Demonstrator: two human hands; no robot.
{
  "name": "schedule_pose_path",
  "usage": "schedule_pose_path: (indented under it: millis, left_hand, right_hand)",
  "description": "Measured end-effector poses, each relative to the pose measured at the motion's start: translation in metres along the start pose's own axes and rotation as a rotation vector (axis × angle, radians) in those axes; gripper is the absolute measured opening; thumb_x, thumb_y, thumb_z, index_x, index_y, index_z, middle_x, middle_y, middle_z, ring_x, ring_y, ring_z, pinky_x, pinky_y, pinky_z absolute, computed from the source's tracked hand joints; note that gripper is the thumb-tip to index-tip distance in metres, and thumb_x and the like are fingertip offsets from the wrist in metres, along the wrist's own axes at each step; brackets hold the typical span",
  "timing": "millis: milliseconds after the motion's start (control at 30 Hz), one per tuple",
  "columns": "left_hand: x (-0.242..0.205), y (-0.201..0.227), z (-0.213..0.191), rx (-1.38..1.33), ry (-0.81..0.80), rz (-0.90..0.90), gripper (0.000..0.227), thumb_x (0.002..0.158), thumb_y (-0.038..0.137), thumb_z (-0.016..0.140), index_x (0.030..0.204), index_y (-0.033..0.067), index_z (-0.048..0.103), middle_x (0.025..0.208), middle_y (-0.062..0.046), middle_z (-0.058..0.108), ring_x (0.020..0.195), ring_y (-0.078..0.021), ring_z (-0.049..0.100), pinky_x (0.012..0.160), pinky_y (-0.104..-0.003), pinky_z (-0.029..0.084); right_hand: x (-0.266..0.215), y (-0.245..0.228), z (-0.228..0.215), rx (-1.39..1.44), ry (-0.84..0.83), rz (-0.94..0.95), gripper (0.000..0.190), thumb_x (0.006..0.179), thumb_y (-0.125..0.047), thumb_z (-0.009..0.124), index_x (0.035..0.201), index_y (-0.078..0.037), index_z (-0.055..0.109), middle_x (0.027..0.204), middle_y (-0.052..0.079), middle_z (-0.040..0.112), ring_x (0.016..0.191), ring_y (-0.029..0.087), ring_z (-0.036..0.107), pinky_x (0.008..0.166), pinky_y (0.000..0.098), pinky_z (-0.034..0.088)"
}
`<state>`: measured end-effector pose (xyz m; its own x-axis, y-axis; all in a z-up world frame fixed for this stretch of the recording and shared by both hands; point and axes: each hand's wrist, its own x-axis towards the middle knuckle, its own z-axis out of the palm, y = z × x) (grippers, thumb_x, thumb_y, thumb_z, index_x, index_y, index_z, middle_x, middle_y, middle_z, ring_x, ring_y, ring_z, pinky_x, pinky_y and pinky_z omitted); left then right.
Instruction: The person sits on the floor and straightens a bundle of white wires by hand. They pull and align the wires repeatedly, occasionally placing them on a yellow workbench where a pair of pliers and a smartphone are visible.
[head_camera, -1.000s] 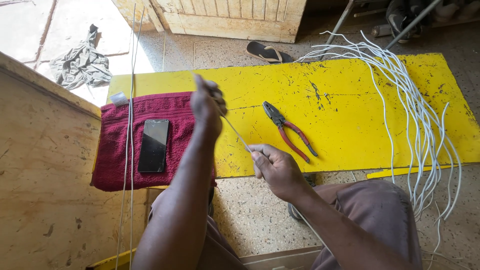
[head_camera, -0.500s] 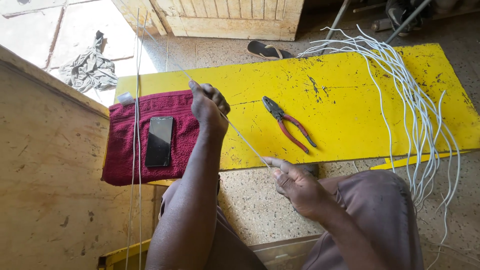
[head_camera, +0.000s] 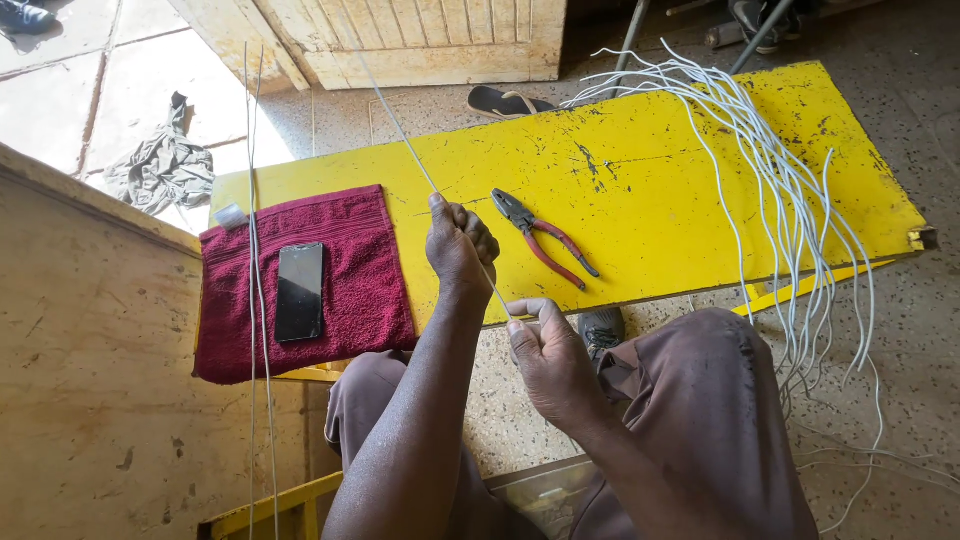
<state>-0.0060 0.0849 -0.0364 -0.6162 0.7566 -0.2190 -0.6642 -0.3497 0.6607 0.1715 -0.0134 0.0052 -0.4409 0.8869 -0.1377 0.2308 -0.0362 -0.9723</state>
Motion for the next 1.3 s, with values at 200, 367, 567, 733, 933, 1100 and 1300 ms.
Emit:
schedule_pose_path:
  millis: [200, 367, 567, 733, 933, 1100, 1300]
  left_hand:
    - [-0.002, -0.001, 0.003, 0.039, 0.086, 0.060, 0.046, 0.113, 0.051, 0.045, 0.076, 0.0239, 0.048, 0.051, 0.006, 0.030, 0.034, -0.0103, 0.027, 0.038, -0.027, 0.028]
    - [-0.002, 0.007, -0.003, 0.069, 0.039, 0.019, 0.046, 0.114, 0.051, 0.043, 0.078, 0.0231, 0.050, 0.052, 0.006, 0.032, 0.035, -0.0091, 0.031, 0.039, -0.025, 0.031]
    - [0.016, 0.040, -0.017, 0.084, 0.037, -0.012, 0.049, 0.117, 0.046, 0.036, 0.080, 0.0204, 0.054, 0.052, 0.006, 0.043, 0.038, -0.0096, 0.035, 0.037, -0.027, 0.029]
    - [0.025, 0.044, -0.019, 0.063, 0.121, 0.034, 0.044, 0.116, 0.040, 0.042, 0.079, 0.0195, 0.053, 0.054, 0.006, 0.038, 0.038, -0.0072, 0.027, 0.035, -0.028, 0.020]
    - [0.024, 0.039, -0.016, 0.183, 0.286, 0.103, 0.043, 0.115, 0.036, 0.039, 0.076, 0.0193, 0.045, 0.051, 0.006, 0.032, 0.038, -0.0086, 0.022, 0.035, -0.030, 0.019]
    - [0.014, 0.048, -0.013, 0.282, 0.203, -0.085, 0.043, 0.116, 0.037, 0.042, 0.078, 0.0180, 0.051, 0.050, 0.006, 0.036, 0.038, -0.0078, 0.024, 0.039, -0.030, 0.019]
    - [0.021, 0.074, -0.029, 0.382, 0.126, -0.145, 0.049, 0.108, 0.030, 0.041, 0.152, 0.0145, 0.057, 0.065, 0.004, 0.038, 0.046, -0.0080, 0.028, 0.045, -0.027, 0.023]
  right_hand:
    - [-0.009, -0.018, 0.005, -0.062, 0.101, 0.034, 0.022, 0.106, -0.019, 0.057, 0.123, -0.017, 0.071, 0.063, 0.003, 0.066, 0.063, 0.015, 0.059, 0.062, 0.0333, 0.054]
    - [-0.008, -0.020, 0.012, -0.089, 0.080, 0.036, 0.021, 0.105, -0.020, 0.058, 0.122, -0.017, 0.070, 0.063, 0.006, 0.069, 0.062, 0.017, 0.061, 0.063, 0.0367, 0.055]
    - [-0.014, -0.030, -0.003, -0.150, -0.070, 0.067, 0.023, 0.104, -0.022, 0.058, 0.122, -0.017, 0.071, 0.085, 0.001, 0.073, 0.076, 0.016, 0.067, 0.069, 0.0317, 0.054]
    - [-0.021, -0.024, 0.003, -0.339, -0.079, -0.016, 0.025, 0.101, -0.031, 0.057, 0.121, -0.023, 0.069, 0.104, 0.002, 0.088, 0.080, 0.028, 0.082, 0.071, 0.0421, 0.058]
    - [-0.026, -0.022, 0.010, -0.362, -0.017, -0.020, 0.024, 0.101, -0.029, 0.059, 0.121, -0.022, 0.070, 0.075, 0.007, 0.078, 0.066, 0.032, 0.072, 0.067, 0.0440, 0.052]
    - [-0.029, -0.016, 0.011, -0.349, -0.062, 0.046, 0.023, 0.101, -0.031, 0.060, 0.120, -0.022, 0.067, 0.061, 0.000, 0.066, 0.057, 0.027, 0.066, 0.062, 0.0440, 0.049]
    - [-0.038, -0.068, 0.009, -0.136, -0.446, 0.224, 0.074, 0.093, -0.019, 0.049, 0.167, -0.022, 0.039, 0.081, -0.004, 0.077, 0.063, 0.013, 0.060, 0.068, 0.0306, 0.054]
